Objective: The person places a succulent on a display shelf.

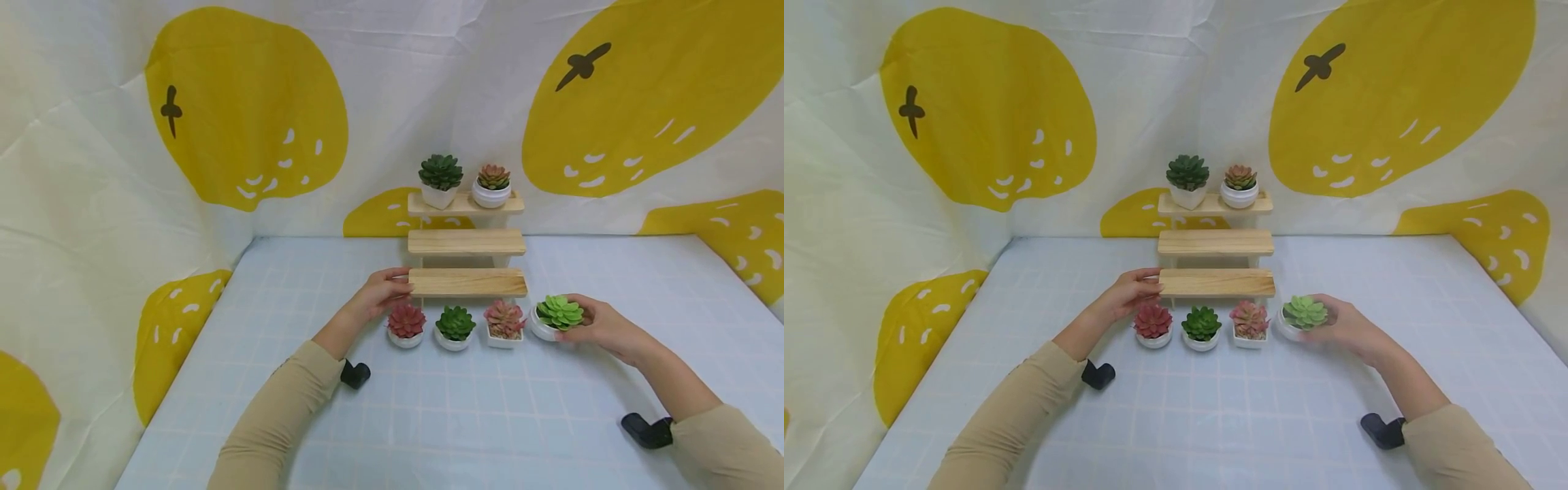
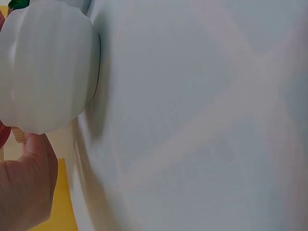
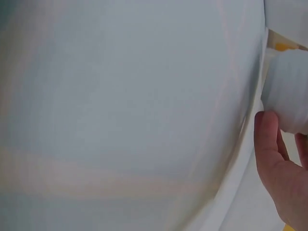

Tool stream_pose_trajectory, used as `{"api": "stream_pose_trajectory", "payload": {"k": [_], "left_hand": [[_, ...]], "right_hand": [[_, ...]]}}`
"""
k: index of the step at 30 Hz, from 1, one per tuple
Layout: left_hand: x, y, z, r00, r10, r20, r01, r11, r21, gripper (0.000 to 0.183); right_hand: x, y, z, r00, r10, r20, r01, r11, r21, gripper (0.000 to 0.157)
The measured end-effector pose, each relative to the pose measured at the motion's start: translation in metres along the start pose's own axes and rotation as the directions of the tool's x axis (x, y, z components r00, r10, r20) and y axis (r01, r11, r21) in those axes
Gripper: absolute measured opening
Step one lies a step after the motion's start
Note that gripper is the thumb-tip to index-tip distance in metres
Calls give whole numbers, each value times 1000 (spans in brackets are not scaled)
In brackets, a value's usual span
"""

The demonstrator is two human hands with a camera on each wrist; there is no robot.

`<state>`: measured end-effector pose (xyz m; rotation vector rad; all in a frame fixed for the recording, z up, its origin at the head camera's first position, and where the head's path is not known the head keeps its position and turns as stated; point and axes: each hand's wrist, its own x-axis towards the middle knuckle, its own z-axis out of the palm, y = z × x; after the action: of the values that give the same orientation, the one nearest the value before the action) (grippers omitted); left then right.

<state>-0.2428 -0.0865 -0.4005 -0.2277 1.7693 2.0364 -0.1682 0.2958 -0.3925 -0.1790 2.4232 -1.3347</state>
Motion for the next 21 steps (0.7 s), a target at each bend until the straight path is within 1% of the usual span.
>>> {"api": "stream_pose_trajectory", "payload": {"k": [2,9,21], "left_hand": [[0,0,0,1000,1,-2,-1,1000,1,49],[2,-2,0,1000,4,-6,-4,1000,1,48],[2,-1,-1,1000,0,-3,0,1000,3,49]], "right_hand": [[0,-1,-1,1000,2,-4,-2,1000,1,73],[2,-8,-7,1000,27,-3,-27,999,-17,83],[2,-27,-18,1000,6,-24,-6,1000,4,80]]}}
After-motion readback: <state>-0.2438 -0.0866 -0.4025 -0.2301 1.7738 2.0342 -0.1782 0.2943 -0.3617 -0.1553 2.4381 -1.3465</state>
